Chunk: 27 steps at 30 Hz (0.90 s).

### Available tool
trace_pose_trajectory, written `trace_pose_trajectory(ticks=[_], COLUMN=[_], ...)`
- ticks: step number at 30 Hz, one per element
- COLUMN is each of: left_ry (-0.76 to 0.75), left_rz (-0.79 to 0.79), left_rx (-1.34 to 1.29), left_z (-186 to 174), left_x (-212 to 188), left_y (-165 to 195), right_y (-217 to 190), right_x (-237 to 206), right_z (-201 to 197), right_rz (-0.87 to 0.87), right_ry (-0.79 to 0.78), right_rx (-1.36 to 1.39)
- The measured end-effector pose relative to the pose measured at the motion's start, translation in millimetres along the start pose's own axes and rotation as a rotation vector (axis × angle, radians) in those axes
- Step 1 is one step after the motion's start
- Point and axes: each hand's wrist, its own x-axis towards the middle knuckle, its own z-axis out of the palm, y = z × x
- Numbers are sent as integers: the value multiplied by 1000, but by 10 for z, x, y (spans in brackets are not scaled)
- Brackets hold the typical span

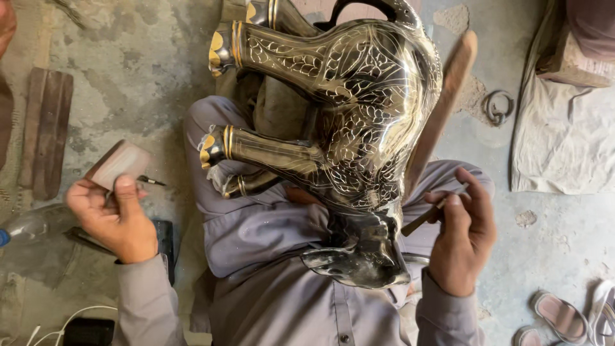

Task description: The person sits cross-legged on the floor with a brass camel figurine on their lap and engraves decorative patterns into its surface, holding a small chisel against the metal and striking it with a wooden mallet. They reposition the figurine and the chisel repeatedly to work different areas of the body and legs.

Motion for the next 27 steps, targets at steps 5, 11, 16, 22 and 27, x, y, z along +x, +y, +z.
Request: trace_pose_trajectory(ticks=[5,11,16,22,27], left_ry=[133,-305,-197,-188,-877], left_rz=[-450,-197,-127,-31,-164], left_rx=[102,917,1048,517,-455], left_z=[-248,-153,-16,332,847], left_x=[-123,-262,-218,-312,-688], left_y=[-819,-1181,-966,339,1169], right_y=[-251,-391,-373,-368,-376], right_x=[-145,-223,-305,-427,-383], right_z=[-101,-173,-328,-199,9], right_rz=[-30,-127,-86,98,195], right_ry=[59,-11,-131,-268,-473], right_rx=[133,321,530,626,519])
